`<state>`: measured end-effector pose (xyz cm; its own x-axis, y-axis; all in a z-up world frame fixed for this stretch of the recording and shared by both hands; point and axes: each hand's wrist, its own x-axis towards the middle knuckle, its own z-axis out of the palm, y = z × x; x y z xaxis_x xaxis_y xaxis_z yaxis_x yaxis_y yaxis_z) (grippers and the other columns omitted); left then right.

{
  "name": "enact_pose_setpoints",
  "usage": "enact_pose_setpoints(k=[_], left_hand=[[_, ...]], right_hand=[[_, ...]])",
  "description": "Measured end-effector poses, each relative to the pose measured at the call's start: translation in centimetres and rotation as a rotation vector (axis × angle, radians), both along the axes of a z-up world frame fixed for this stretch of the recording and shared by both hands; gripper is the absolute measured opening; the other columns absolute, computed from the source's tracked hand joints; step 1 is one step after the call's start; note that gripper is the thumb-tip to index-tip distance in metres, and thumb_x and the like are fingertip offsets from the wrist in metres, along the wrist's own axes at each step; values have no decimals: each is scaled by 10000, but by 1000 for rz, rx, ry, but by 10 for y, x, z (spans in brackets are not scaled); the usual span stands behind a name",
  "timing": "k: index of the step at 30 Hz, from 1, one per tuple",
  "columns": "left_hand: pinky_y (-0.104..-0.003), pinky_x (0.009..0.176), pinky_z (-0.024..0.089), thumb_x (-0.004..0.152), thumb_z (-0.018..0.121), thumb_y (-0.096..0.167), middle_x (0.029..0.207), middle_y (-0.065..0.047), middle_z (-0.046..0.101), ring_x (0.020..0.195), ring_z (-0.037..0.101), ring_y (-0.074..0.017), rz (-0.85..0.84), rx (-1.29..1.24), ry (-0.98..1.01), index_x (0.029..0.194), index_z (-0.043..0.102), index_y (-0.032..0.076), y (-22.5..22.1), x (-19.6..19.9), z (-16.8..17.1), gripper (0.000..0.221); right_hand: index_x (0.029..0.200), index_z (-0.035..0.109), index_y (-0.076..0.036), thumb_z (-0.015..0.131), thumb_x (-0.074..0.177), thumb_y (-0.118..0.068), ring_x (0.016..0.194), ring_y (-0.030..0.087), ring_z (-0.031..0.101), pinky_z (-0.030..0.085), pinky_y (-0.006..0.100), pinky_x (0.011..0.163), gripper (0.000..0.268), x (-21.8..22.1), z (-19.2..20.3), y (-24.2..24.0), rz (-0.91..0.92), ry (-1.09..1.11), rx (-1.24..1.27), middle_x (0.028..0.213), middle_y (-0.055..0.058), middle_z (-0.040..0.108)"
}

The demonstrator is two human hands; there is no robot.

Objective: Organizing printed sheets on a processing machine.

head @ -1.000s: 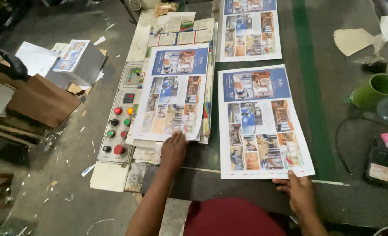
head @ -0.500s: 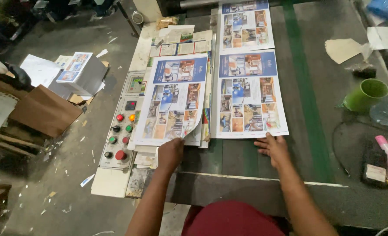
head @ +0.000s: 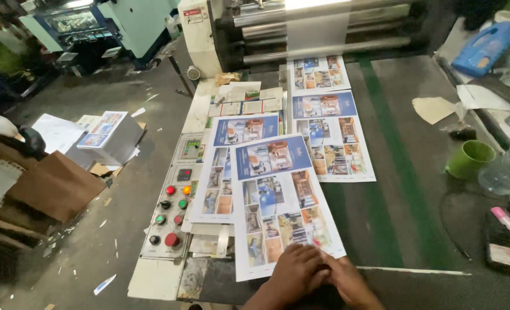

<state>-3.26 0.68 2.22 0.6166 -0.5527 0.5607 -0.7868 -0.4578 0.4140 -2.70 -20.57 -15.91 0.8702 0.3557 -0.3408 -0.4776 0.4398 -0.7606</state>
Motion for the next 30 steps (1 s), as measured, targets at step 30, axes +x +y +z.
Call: enact_pose_setpoints(k=[30], left_hand=[[-453, 955, 515, 883, 686, 319, 1269, -220, 687, 1192, 647, -359, 448, 389, 15, 1155, 644, -9, 173, 101, -60, 428]], right_hand=[[1394, 535, -40, 558, 1060, -141, 834, 211, 659, 542, 357, 583, 350, -74, 19, -94, -762, 102, -673, 1142, 91, 683]])
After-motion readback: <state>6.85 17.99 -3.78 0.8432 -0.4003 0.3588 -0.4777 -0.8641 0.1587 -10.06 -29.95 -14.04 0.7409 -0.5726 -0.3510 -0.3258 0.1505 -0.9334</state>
